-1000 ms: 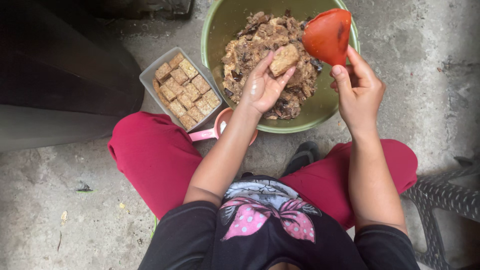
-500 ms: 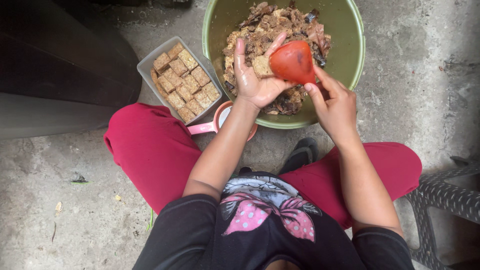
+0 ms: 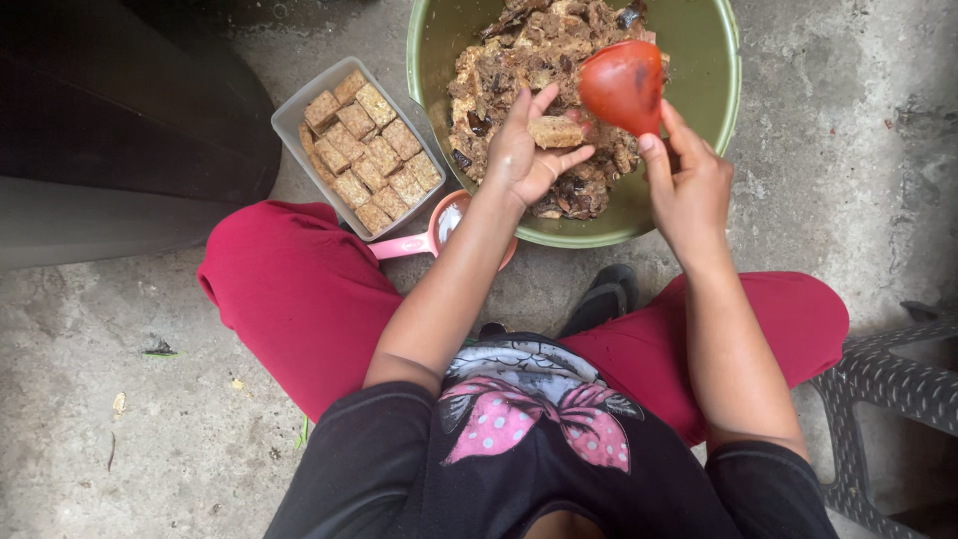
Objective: The person scoops a brown mixture from a green bowl using a red scoop and presses it into a rectangular block with their hands. They then place the shaped block into a clear plastic container. The person repeats this process multiple times.
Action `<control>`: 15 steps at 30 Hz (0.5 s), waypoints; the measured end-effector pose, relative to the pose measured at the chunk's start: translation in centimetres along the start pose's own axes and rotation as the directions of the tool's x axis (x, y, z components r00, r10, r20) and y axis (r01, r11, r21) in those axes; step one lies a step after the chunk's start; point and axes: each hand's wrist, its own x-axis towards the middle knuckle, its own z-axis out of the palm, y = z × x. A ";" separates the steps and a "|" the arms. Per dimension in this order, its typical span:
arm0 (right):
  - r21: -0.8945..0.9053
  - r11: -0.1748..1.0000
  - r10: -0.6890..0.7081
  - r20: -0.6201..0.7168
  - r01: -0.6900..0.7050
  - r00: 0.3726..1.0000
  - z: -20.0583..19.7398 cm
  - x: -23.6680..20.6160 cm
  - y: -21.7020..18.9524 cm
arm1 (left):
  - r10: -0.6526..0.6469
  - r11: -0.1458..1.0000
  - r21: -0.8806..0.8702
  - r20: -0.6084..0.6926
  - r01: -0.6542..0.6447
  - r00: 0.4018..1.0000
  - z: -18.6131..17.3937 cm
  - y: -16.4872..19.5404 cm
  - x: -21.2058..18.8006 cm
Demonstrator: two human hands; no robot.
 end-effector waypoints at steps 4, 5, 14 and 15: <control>0.004 0.971 -0.237 0.030 0.237 0.971 0.4 0.0 0.6 | 0.190 0.976 0.086 0.100 -0.198 0.977 0.7 0.2 -0.8; 0.023 0.960 -0.280 0.039 0.280 0.959 0.4 0.1 0.7 | 0.232 0.961 0.127 0.123 -0.247 0.965 0.7 0.2 -0.9; -0.097 0.983 -0.155 0.028 0.157 0.988 0.1 0.6 0.3 | 0.246 0.968 0.003 0.162 -0.250 0.956 1.1 0.1 -1.7; -0.086 0.990 -0.108 0.003 0.108 0.994 0.1 0.8 0.1 | 0.248 0.969 -0.026 0.174 -0.247 0.953 1.3 0.2 -1.9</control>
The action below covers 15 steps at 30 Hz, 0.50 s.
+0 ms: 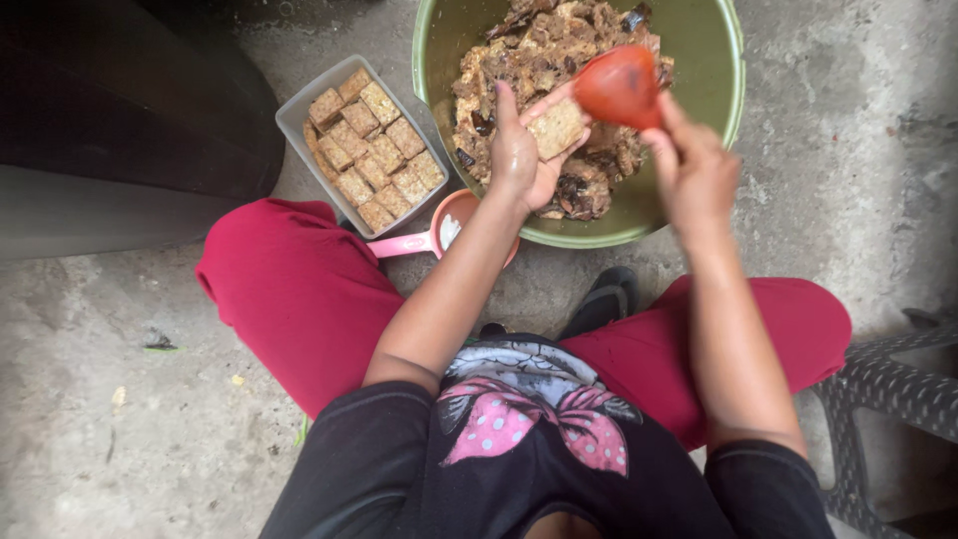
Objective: The person scoops a brown mixture from a green bowl using a red scoop and presses it into a rectangular block with their hands. They then place the shaped block into a clear plastic container. The person repeats this process multiple times.
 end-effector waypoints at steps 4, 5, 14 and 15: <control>0.048 0.993 -0.106 -0.067 0.109 0.992 -0.4 0.4 -0.3 | -0.084 0.993 -0.092 -0.109 0.074 0.991 0.7 0.8 -0.6; 0.063 0.976 -0.203 -0.055 0.206 0.978 -0.4 0.4 -0.3 | -0.103 0.987 -0.137 -0.108 0.088 0.989 0.8 1.0 -0.8; -0.111 0.978 -0.178 -0.007 0.176 0.984 0.5 0.0 -0.6 | -0.093 0.984 -0.175 -0.297 0.042 0.950 1.2 1.7 -1.0; -0.082 0.993 -0.092 -0.028 0.089 0.995 0.2 0.1 -0.6 | -0.092 0.984 -0.175 -0.334 0.034 0.938 1.1 1.6 -1.1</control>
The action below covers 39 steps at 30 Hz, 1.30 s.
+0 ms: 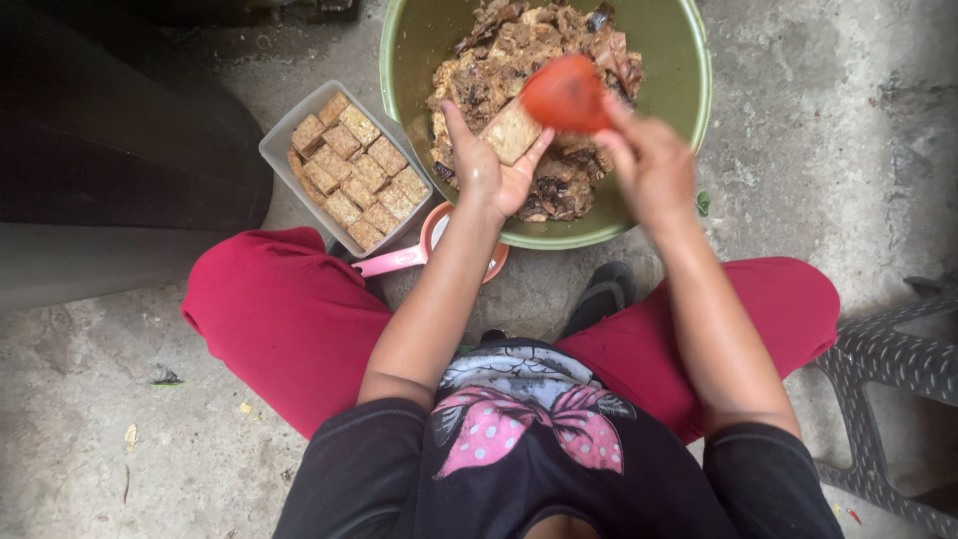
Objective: The person scoops a brown mixture from a green bowl using a red scoop and presses it into a rectangular block with their hands. They then place the shaped block into a clear plastic container. The person repeats this process multiple times.
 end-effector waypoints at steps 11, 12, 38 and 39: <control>0.122 0.941 0.305 0.096 -0.316 0.947 -1.9 0.5 -0.7 | 0.239 0.355 0.744 0.513 -0.566 0.824 -2.2 0.8 1.8; 0.148 0.967 0.194 0.101 -0.208 0.976 -1.8 0.4 -0.7 | 0.257 0.208 0.763 0.561 -0.612 0.787 -2.1 0.8 1.5; 0.065 0.998 0.001 -0.017 0.000 1.000 1.5 0.5 0.9 | 0.010 0.994 0.098 0.298 -0.041 0.954 -2.3 0.4 2.6; 0.054 0.999 -0.005 0.008 0.004 1.000 1.5 0.5 1.1 | 0.000 0.998 0.054 0.326 -0.019 0.945 -2.5 0.5 2.8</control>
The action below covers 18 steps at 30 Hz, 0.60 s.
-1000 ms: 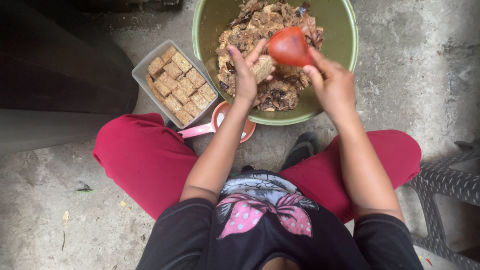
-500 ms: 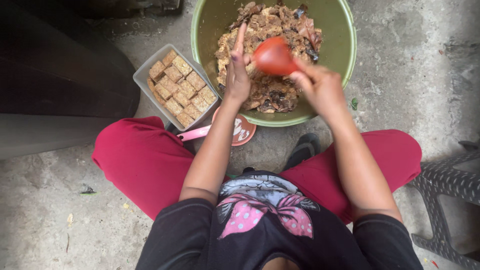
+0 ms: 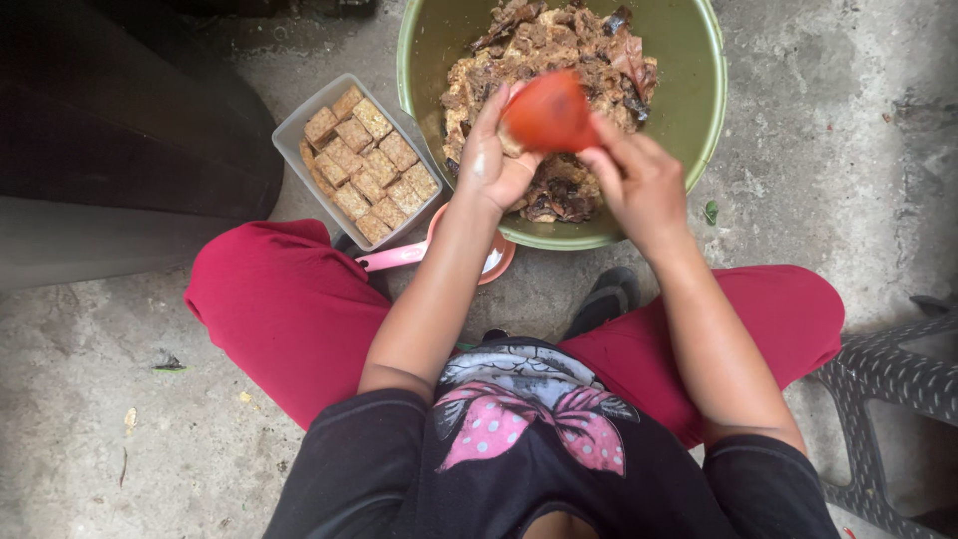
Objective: The person scoops a brown mixture from a green bowl using a red scoop and presses it into a rectangular block with their hands. They then place the shaped block into a clear plastic container. The person repeats this process multiple times.
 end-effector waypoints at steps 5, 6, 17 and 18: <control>-0.031 0.995 0.091 -0.075 -0.093 0.993 -0.3 0.1 1.2 | -0.102 0.983 -0.156 -0.047 0.094 0.994 -0.5 0.9 0.5; -0.014 0.999 0.050 -0.074 -0.051 0.996 -0.1 0.0 1.4 | -0.110 0.979 -0.176 -0.025 0.104 0.994 -0.3 1.1 0.5; 0.137 0.990 0.049 -0.117 -0.033 0.992 -0.4 0.8 4.1 | -0.125 0.984 -0.129 -0.003 0.123 0.992 -0.6 1.6 0.0; 0.159 0.987 0.050 -0.117 -0.031 0.992 -0.7 0.7 4.0 | -0.111 0.984 -0.132 0.085 0.122 0.990 -0.7 1.7 0.1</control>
